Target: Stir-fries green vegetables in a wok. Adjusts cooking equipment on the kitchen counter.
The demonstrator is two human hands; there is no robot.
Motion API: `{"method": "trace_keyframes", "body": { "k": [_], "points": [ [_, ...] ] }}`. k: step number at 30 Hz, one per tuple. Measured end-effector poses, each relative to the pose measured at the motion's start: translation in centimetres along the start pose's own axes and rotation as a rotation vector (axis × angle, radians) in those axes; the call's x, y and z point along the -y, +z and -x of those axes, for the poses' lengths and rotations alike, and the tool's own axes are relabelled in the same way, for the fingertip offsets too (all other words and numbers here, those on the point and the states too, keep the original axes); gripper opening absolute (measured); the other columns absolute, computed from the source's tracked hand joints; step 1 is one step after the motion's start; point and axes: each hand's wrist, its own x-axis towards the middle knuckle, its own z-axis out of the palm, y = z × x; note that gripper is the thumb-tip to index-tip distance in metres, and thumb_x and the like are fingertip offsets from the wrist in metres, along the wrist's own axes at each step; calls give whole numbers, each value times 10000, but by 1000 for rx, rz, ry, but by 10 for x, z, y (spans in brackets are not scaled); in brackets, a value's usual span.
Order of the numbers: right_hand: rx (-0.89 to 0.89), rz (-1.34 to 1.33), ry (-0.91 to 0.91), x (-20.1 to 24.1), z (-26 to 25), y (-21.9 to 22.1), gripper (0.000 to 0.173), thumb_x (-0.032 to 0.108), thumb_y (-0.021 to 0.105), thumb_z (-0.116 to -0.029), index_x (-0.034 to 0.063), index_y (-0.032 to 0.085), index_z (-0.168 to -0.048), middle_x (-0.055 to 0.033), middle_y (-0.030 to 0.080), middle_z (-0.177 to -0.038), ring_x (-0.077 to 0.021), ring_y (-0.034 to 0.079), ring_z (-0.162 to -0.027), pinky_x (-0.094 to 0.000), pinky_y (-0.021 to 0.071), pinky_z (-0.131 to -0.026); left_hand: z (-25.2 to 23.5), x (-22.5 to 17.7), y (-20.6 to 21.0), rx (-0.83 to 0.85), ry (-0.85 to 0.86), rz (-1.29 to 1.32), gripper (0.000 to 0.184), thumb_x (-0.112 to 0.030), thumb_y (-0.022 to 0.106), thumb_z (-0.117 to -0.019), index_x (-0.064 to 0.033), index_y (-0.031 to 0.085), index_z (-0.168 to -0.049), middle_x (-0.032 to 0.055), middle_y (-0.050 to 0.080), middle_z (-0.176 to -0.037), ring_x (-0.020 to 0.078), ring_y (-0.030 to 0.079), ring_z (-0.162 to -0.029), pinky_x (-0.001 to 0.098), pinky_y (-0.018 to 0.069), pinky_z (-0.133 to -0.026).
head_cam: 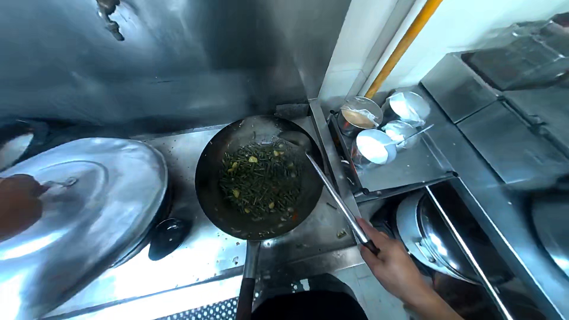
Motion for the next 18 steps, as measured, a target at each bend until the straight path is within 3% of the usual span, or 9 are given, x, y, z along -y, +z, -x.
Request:
{"method": "trace_keyframes", "body": {
  "k": [2, 3, 4, 5, 13, 18],
  "points": [
    [2, -300, -8, -12, 8, 9, 641, 166, 634, -920, 185, 496, -1546, -11, 671, -765, -102, 556, -532, -328, 521, -504, 3, -47, -23, 194, -82, -153, 366, 3, 453, -1041, 122, 504, -1383, 324, 522, -1427, 425, 480, -1383, 570, 349, -1145],
    [28, -460, 12, -16, 14, 11, 644, 142, 647, -926, 150, 484, -1549, -25, 674, -766, -110, 562, -509, -316, 523, -467, -10, -48, -17, 148, -25, -178, 327, -47, 513, -1037, 89, 565, -1329, 319, 577, -1354, 456, 536, -1311, 626, 402, -1082],
    [57, -594, 48, -19, 22, 13, 657, 127, 654, -930, 134, 466, -1559, -38, 671, -754, -126, 565, -488, -318, 522, -439, -30, -36, -2, 17, 118, -166, 253, -121, 604, -1003, 43, 652, -1190, 301, 657, -1183, 487, 624, -1143, 676, 486, -937],
    [78, -691, 83, -21, 28, 14, 672, 119, 662, -930, 128, 451, -1567, -48, 668, -740, -139, 564, -471, -324, 519, -419, -47, -35, 12, -89, 218, -127, 219, -168, 657, -971, -1, 690, -1110, 267, 683, -1083, 485, 656, -1038, 697, 515, -844],
    [148, -930, 180, -53, 70, 8, 700, 105, 660, -933, 172, 423, -1587, -54, 653, -711, -153, 553, -462, -325, 498, -407, -54, -201, 62, -147, 378, 49, 279, -242, 618, -993, -11, 684, -1135, 257, 661, -1170, 465, 648, -1087, 677, 523, -893],
    [130, -1038, 189, -62, 95, 4, 695, 46, 648, -933, 143, 421, -1583, -68, 664, -718, -153, 563, -470, -324, 507, -420, -56, -269, 90, -169, 427, 79, 282, -212, 618, -975, -1, 677, -1153, 263, 650, -1188, 451, 653, -1087, 643, 541, -885]
  ]
}}
